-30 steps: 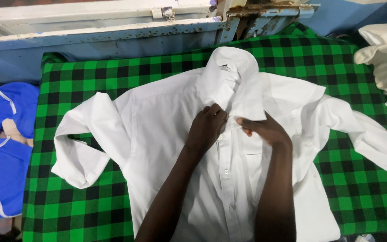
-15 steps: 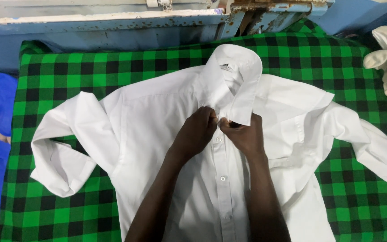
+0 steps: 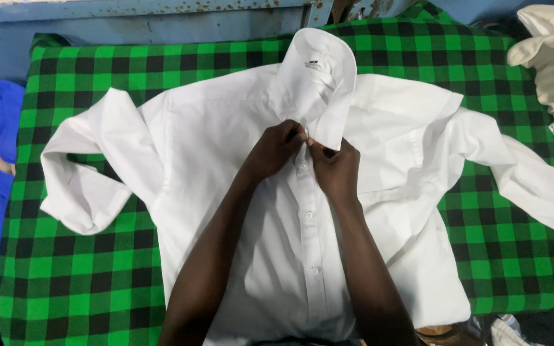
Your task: The person buttons and folds a white shirt on a green checkered surface, aligning the collar and sleeves before folding it into a compact square.
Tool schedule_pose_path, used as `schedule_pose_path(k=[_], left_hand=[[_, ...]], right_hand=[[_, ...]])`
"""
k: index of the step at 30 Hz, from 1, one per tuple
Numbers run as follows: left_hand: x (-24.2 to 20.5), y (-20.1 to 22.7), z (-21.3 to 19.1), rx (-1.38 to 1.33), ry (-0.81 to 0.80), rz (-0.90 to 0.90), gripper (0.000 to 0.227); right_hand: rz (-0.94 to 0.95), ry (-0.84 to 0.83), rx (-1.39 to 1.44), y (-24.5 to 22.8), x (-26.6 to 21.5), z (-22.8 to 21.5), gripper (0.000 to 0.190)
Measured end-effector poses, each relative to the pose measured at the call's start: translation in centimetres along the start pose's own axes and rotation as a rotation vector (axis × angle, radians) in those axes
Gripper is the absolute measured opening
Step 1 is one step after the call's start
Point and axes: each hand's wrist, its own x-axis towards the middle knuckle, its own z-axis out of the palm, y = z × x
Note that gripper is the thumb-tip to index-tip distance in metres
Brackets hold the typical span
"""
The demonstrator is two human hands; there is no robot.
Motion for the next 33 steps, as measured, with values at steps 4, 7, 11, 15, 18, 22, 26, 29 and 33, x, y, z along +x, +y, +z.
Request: schedule_pose_path(k=[4,7,11,15,18,22,26,29,33], left_hand=[[-0.3,-1.2,0.2,-0.073,0.03,-0.004,0.019],[-1.4,-0.8,0.7,-0.19,0.085,-0.05,0.019],[-1.4,-1.7,0.8,-0.269,0.123,-0.06,0.017],[-1.2,-0.9,0.8,-0.274,0.148,-0.088,0.015],[-1.0,-0.6,1.1,-0.25,0.173,-0.042,0.014],[-0.7,-0.9,1.2,-0.196,0.158,-0.063,0.014],[-0.3,-0.3,0.7,-0.187,0.109,-0.081,0.013],[-0.2,-1.1,0.5,-0.177,0.062,-0.061,0.014],[-0.3,-0.4,0.8,-0.14,0.076,-0.071,0.011]], right_hand=[[0.191,-0.025,0.194,3.3,0.0,1.4,0.021],[0.221,-0.007,0.265,7.2,0.3,2.9,0.019],[0.147,-0.068,0.273,6.9,0.9,2.7,0.019],[0.13,-0.13,0.251,9.0,1.9,2.0,0.016],[0.152,-0.142,0.23,6.7,2.1,1.1,0.017],[0.135,-0.184,0.153,3.1,2.2,-0.1,0.009],[0.125,-0.31,0.158,2.5,3.3,-1.3,0.006],[0.143,-0.247,0.242,6.3,3.4,-0.1,0.014],[0.141,-0.249,0.264,6.8,3.4,-0.1,0.015]])
